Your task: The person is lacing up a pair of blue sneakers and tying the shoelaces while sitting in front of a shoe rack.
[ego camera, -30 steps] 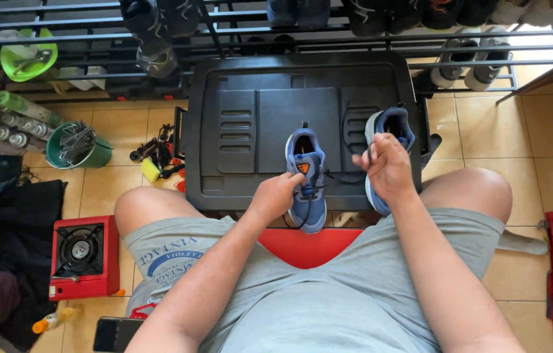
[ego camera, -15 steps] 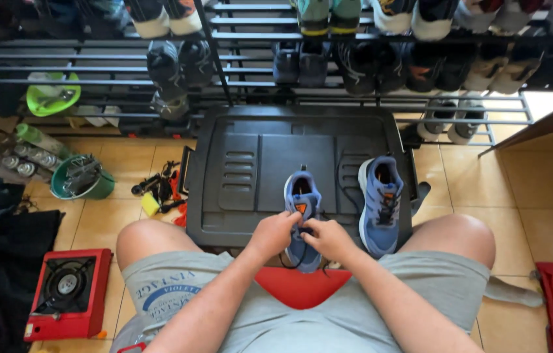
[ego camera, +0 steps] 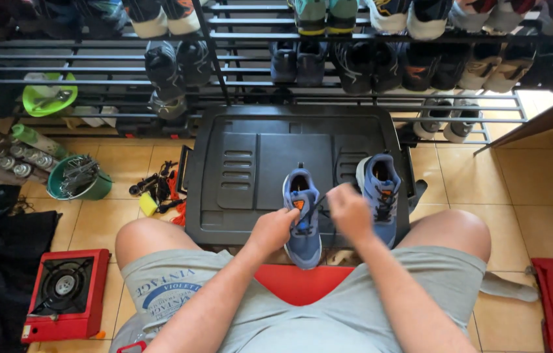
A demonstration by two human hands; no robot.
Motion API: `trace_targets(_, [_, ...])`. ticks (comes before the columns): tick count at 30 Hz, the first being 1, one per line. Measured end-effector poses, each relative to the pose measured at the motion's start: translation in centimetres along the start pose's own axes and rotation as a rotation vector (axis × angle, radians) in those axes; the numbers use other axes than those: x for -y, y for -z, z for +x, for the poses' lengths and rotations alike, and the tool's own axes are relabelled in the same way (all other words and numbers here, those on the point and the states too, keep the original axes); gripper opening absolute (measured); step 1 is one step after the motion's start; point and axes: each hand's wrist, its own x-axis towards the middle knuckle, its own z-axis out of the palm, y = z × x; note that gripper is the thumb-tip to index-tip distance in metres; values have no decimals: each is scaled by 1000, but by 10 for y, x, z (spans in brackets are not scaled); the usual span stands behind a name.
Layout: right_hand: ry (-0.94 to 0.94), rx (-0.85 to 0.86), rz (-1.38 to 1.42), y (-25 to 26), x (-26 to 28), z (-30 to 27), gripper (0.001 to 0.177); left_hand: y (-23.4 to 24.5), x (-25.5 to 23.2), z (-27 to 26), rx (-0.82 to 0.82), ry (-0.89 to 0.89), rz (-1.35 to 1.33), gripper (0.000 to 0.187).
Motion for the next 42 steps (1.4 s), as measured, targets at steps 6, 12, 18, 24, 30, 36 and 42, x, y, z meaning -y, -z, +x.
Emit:
trace_targets(6, [-369, -332, -52, 18, -167, 29, 29, 21, -13, -2, -61, -33, 23, 16])
trace_targets(12, [-281, -307, 226, 38, -94, 27, 4, 9, -10, -2, -46, -8, -34, 20])
trace_targets(18, [-249, 107, 445, 45, -8, 15, 21, -4, 9, -3, -127, -36, 15, 19])
trace_targets(24, [101, 575, 101, -1, 14, -18, 33, -11, 11, 3, -142, -42, 29, 23])
trace_targets(30, [99, 721, 45, -9, 7, -15, 21, -11, 10, 2, -110, -14, 10, 14])
trace_targets(36, [-51, 731, 446, 5, 9, -13, 8, -18, 6, 3, -91, -12, 2, 20])
trace_targets(42, [-240, 678, 668, 28, 11, -6, 15, -16, 5, 4, -223, 22, 26, 3])
